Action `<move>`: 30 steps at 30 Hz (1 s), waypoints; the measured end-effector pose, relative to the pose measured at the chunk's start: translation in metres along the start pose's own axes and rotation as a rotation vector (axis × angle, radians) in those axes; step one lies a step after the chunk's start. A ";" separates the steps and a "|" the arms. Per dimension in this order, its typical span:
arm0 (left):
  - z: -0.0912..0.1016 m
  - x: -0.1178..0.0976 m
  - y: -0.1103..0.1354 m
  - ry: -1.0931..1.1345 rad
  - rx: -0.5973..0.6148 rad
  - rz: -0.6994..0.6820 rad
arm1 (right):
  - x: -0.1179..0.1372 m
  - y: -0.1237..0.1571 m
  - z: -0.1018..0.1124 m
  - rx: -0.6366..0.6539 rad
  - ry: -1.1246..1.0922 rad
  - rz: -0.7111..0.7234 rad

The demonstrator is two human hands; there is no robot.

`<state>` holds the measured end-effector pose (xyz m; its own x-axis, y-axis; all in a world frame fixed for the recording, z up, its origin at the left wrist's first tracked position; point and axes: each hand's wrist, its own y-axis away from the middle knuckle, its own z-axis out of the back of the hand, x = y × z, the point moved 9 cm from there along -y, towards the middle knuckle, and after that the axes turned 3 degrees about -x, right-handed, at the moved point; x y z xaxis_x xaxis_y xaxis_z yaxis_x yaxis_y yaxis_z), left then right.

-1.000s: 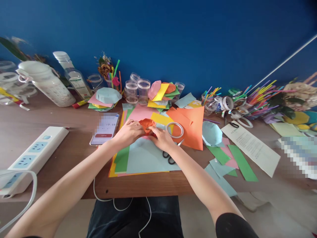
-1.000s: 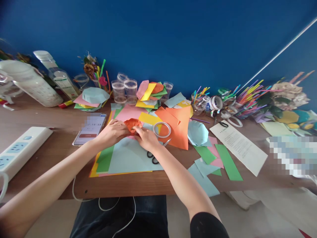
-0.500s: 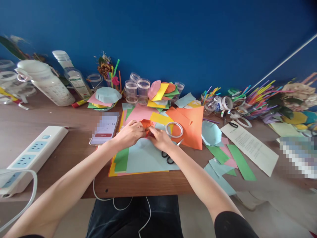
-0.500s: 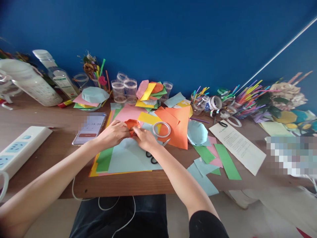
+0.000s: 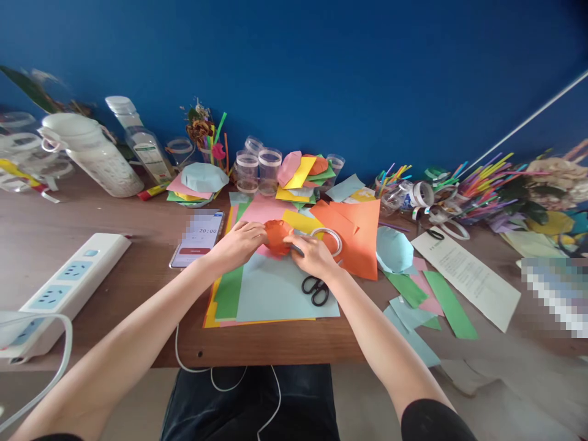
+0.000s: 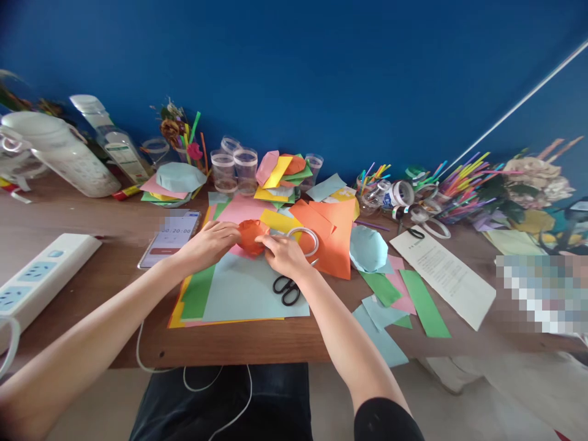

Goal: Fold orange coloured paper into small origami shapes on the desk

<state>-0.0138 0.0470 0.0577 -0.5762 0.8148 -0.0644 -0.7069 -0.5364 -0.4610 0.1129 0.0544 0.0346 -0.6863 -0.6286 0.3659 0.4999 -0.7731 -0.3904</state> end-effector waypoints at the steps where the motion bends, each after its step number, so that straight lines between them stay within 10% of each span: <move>1: 0.002 -0.002 0.000 -0.011 -0.010 0.005 | 0.000 0.000 -0.002 0.005 0.026 -0.005; 11: -0.002 -0.019 -0.002 -0.088 -0.109 -0.033 | 0.016 -0.002 -0.003 0.019 0.136 0.039; 30: -0.007 -0.019 -0.003 -0.071 -0.122 -0.107 | -0.002 -0.004 -0.007 -0.125 -0.337 -0.239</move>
<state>0.0018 0.0349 0.0543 -0.5307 0.8460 0.0514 -0.7132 -0.4129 -0.5664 0.1084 0.0592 0.0292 -0.5542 -0.4415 0.7057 0.2658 -0.8972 -0.3526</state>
